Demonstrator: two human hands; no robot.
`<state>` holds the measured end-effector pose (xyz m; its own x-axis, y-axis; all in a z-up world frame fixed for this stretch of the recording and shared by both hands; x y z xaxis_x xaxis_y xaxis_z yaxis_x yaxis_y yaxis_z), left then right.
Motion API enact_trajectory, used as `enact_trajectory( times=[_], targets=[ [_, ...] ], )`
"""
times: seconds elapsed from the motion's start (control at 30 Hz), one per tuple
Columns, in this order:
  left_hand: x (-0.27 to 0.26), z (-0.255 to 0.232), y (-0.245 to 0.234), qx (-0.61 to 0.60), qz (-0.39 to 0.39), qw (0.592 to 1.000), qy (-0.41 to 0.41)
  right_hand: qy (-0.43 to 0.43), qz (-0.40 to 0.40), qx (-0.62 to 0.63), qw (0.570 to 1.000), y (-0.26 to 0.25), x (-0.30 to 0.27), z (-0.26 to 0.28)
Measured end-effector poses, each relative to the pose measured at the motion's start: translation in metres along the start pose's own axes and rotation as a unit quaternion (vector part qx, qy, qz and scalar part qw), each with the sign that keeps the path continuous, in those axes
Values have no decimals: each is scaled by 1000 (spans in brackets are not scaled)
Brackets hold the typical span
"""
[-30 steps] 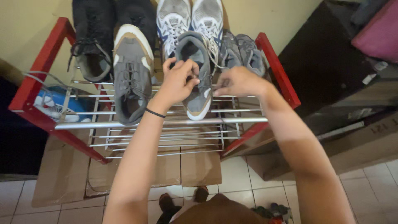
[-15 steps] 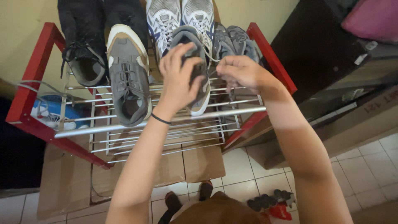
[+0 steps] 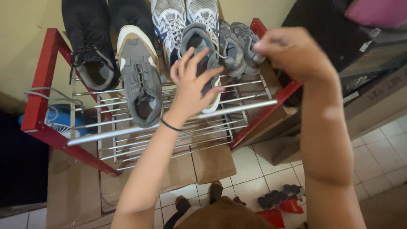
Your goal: The person works at a shoe rack and removes the laces from a gray sneaker, pulling the lace free from the eyelets by hand. They then thread the lace back through the eyelets of the sneaker, tightening it section by section, and begin handling a second gray sneaker.
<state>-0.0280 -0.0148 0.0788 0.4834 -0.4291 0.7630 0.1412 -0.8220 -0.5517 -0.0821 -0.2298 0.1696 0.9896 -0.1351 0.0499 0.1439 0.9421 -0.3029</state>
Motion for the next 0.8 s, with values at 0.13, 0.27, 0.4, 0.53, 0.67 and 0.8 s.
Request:
enact_trajectory(
  times=[0.13, 0.27, 0.4, 0.53, 0.67, 0.8],
  targets=[
    [6, -21, 5, 0, -3, 1000, 18, -94, 94, -165, 977, 54, 1, 4],
    [-3, -15, 2, 53, 18, 998, 26, -51, 38, -179, 982, 46, -2, 2],
    [-17, 11, -13, 112, 80, 990, 7, 4, -52, -95, 994, 23, -4, -5],
    [-17, -3, -22, 40, 34, 998, 34, -147, -7, -102, 984, 49, -5, -1],
    [-12, -12, -14, 40, 7, 999, 14, -34, 21, -139, 989, 78, 2, -29],
    [-23, 5, -15, 67, 11, 998, -16, 19, 25, -194, 980, 66, 1, -31]
  ],
)
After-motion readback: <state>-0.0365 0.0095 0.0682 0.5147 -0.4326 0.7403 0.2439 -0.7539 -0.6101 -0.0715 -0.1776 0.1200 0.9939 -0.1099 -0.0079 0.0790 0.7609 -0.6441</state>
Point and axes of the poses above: each hand's wrist, its own x-axis towards the middle knuckle, its own y-axis out of the palm, z = x × y, the point moved 7 cm from there along x, towards the middle knuckle, and after that the axes turned 11 degrees about x, right-handed, at the moved point
